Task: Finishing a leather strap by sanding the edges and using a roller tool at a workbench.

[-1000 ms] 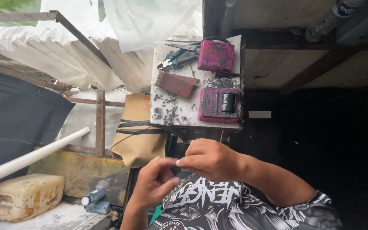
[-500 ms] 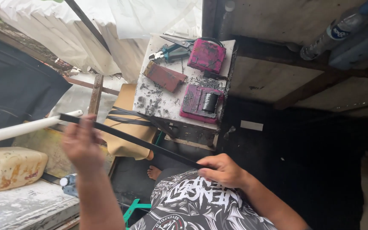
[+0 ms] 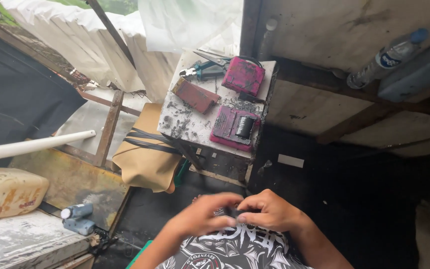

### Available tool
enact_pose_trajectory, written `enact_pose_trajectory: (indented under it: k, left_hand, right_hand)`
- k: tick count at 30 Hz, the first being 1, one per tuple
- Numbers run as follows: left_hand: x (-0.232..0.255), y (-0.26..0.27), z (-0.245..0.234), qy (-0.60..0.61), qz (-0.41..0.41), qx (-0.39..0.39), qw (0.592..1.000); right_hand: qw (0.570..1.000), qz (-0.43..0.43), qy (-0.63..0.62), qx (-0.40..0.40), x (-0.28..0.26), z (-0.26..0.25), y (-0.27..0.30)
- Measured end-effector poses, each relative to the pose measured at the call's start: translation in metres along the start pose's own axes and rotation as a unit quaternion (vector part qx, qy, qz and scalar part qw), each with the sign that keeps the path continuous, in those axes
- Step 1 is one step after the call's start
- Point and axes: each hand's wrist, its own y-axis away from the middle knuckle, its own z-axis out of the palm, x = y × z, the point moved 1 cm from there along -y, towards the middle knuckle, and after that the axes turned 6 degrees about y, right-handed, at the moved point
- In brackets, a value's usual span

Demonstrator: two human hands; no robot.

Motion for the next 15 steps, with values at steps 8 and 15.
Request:
enact_pose_trajectory:
  k: [8,15]
  left_hand:
    - [-0.004,0.039,-0.096,-0.182,-0.153,0.173,0.956]
    - [0.027,0.005,-0.077,-0.164,-0.146,0.038,0.975]
  right_hand:
    - [0.984,0.173,0.017,0.049,0.017,-0.051,0.058]
    - [0.996,0.019,0.075,0.036,-0.047,-0.046,0.017]
